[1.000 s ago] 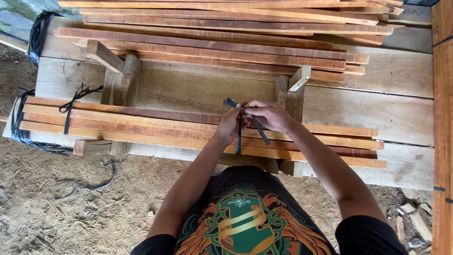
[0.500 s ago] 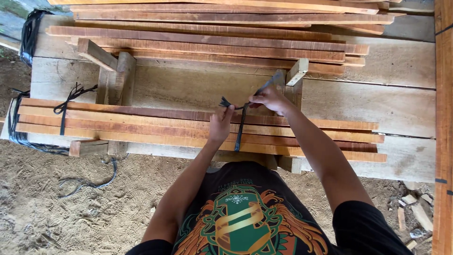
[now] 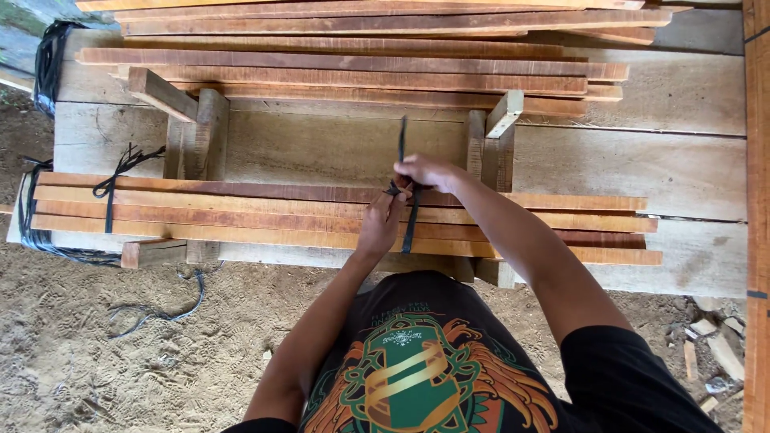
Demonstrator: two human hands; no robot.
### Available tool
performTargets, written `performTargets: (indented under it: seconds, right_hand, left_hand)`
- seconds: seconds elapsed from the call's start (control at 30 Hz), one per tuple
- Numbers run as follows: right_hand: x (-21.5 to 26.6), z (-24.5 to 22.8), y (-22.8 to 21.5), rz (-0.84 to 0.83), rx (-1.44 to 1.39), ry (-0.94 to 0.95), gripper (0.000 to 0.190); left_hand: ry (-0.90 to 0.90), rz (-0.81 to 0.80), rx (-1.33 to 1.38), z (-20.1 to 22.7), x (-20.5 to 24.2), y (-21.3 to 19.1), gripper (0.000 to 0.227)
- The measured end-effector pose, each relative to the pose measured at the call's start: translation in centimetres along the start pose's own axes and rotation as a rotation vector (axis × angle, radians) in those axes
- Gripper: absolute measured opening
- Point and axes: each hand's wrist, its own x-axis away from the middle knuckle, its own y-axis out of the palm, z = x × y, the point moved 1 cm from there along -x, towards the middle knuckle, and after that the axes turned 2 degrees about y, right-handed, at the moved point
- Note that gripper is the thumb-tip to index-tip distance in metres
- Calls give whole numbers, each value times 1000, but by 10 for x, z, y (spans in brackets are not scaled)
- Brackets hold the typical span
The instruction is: Bundling long wooden slats together using rubber ties in a workshop setting.
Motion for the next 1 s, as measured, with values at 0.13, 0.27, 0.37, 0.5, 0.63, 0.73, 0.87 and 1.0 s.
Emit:
performTargets:
  seconds: [0.13, 0.27, 0.37, 0.5, 0.63, 0.73, 0.87, 1.0]
  right_hand:
    - [-35, 29, -3, -102, 135, 119, 73]
    - [-48, 56, -12, -136, 550, -57, 51]
    - [23, 7, -28, -162, 413, -17, 55]
    - [18, 8, -29, -159, 218, 37, 71]
    - [20, 14, -38, -121, -15, -15, 52]
    - [19, 17, -46, -155, -173, -68, 41]
    - [45, -4, -49, -133, -515, -42, 37]
    - [-30, 29, -25, -29, -813, 14, 37]
  left_hand:
    - [-52, -2, 13, -11, 8, 10, 32]
    - [-214, -56, 248, -36, 28, 31, 30]
    - [-202, -97, 259, -21, 34, 29, 34]
    - [-163, -44, 130, -4, 26, 18, 32]
    - [-60, 61, 86, 2, 12, 11, 35]
    - [19, 91, 50, 9, 5, 9, 32]
    - [111, 80, 124, 22, -1, 12, 30]
    - [28, 4, 320, 6, -2, 39, 37]
